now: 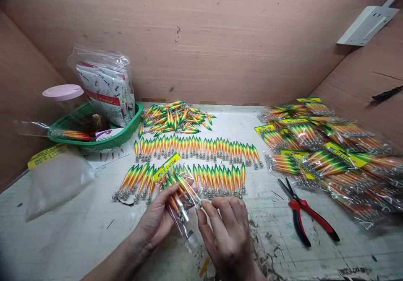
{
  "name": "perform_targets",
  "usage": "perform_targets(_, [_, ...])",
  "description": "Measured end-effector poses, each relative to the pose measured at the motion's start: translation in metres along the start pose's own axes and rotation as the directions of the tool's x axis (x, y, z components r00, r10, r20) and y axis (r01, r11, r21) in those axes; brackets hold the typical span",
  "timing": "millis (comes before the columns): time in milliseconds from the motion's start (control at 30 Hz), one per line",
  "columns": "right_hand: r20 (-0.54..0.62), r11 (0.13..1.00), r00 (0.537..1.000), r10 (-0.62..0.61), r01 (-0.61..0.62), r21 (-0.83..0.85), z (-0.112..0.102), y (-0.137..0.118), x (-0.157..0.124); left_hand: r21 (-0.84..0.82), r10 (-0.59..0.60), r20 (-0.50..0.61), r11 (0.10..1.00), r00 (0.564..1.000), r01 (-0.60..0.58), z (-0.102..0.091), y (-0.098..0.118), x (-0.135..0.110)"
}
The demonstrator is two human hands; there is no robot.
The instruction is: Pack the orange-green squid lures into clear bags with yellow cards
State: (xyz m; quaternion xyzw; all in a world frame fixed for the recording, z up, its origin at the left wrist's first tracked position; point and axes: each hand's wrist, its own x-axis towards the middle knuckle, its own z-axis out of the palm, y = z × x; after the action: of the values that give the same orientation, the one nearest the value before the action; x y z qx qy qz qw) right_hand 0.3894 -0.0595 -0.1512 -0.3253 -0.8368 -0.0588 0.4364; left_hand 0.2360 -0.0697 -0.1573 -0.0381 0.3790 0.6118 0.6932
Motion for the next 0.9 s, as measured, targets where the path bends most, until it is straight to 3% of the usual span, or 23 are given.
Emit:
perform_targets(600, [-0.026, 0.996, 0.997, 0.073, -0.074, -0.047, 0.003, 0.0, -0.008, 0.066, 0.085, -0.014, 0.994, 0.996, -0.084, -0.004, -0.004, 0.001])
perform_targets(900, [-0.024, 0.997, 0.996, 0.081, -0.081, -0.015, 0.01, -0.01, -0.009, 0.064, 0.054, 0.007, 0.997, 0.999, -0.054, -0.002, -0.003, -0.002])
